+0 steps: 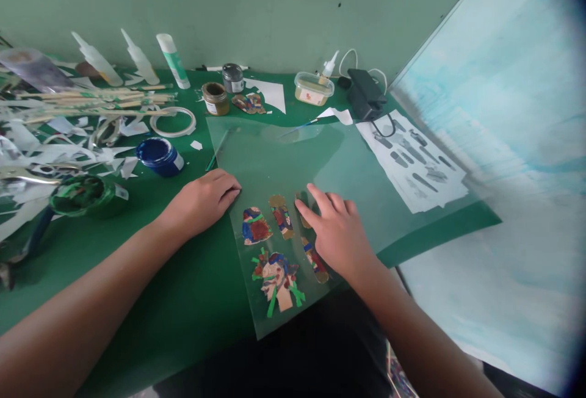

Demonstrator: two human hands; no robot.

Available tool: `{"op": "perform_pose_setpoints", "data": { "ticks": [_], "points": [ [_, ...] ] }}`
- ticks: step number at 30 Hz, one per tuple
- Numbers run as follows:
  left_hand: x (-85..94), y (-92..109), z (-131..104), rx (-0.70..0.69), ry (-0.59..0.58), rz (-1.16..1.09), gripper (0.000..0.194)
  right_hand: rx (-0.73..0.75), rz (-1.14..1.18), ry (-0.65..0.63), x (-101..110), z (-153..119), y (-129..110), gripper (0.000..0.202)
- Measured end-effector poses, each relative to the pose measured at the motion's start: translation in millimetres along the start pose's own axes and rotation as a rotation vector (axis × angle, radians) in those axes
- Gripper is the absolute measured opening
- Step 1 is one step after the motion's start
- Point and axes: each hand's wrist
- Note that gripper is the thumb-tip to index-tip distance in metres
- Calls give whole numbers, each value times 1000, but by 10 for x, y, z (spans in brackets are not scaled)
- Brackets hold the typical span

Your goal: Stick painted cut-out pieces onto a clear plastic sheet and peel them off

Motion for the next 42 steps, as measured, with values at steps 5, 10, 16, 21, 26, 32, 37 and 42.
{"op": "perform_pose_setpoints", "data": {
  "ticks": [5, 10, 16, 21, 26, 32, 37, 42],
  "points": [
    [-7, -3, -1, 4, 5, -4, 25, 43, 35, -3, 65, -295, 14, 64],
    [-1, 1, -2, 13, 5, -26, 24, 52, 107, -10, 88, -314, 58, 64],
    [7, 22, -2, 25, -2, -41, 25, -10, 96, -17, -13, 82, 87, 61],
    [24, 70, -3, 58, -24, -26, 25, -4, 49, -15, -5, 220, 75, 62],
    [30, 109, -1, 95, -54, -23, 22, 91, 91, 42, 48, -63, 94, 54],
    [15, 99, -19, 78, 11, -21, 24, 32, 386, 161, 211, 273, 194, 20],
    [16, 110, -37, 75, 146, -21, 25, -119, 483, 108, 285, 1548, 144, 39],
    [4, 132, -35, 103, 197, 72, 26, -189, 354, 79, 51, 2878, 33, 28]
  ]
}}
Point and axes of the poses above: each hand's wrist, its own z-axis towards the middle knuckle, its own x-axis out of the back of the hand, y = z × x
